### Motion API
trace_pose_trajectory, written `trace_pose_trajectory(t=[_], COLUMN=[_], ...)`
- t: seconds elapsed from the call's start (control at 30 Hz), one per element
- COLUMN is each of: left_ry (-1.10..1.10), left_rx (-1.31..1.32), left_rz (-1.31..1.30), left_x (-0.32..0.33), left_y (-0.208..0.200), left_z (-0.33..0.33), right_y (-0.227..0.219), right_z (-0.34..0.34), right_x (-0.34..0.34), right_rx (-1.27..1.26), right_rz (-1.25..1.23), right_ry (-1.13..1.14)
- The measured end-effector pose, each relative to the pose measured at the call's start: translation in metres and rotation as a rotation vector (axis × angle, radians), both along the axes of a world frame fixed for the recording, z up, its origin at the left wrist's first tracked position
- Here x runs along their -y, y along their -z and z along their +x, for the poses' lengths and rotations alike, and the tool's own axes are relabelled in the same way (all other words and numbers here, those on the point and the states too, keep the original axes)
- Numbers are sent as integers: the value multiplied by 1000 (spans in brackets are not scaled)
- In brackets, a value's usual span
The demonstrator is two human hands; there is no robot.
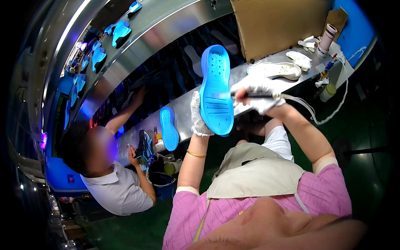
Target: The person takes shoe soles and applies adhesive across their surfaces using a brush applicator tool.
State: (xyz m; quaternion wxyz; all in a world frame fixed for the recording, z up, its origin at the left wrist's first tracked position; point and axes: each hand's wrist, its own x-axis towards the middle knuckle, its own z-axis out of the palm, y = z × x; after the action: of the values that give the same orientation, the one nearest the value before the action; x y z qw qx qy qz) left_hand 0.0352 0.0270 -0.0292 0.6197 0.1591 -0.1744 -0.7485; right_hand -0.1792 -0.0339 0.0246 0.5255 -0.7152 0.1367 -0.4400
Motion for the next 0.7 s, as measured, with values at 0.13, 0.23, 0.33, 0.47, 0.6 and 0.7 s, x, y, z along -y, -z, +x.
trace_pose_trajectory(t=[0.13,0.23,0.33,0.47,0.6,0.7], left_ry=[-109,-167,-99,-60,-304,-983], left_rx=[222,300,412,429,323,1506], left_rz=[22,-67,-146,-548,-452,-309], left_x=[1,5,22,74,165,185], left_y=[-26,-37,-61,-147,-227,-231], left_z=[-12,-6,7,38,88,124], right_y=[-23,-24,-44,-57,-49,-35], right_z=[-3,-8,-28,-44,-37,-33], right_x=[30,29,14,9,3,-1], right_rx=[-60,-240,-310,-104,-92,-87], right_rz=[-521,-759,-712,-587,-445,-409], right_ry=[212,119,82,335,307,352])
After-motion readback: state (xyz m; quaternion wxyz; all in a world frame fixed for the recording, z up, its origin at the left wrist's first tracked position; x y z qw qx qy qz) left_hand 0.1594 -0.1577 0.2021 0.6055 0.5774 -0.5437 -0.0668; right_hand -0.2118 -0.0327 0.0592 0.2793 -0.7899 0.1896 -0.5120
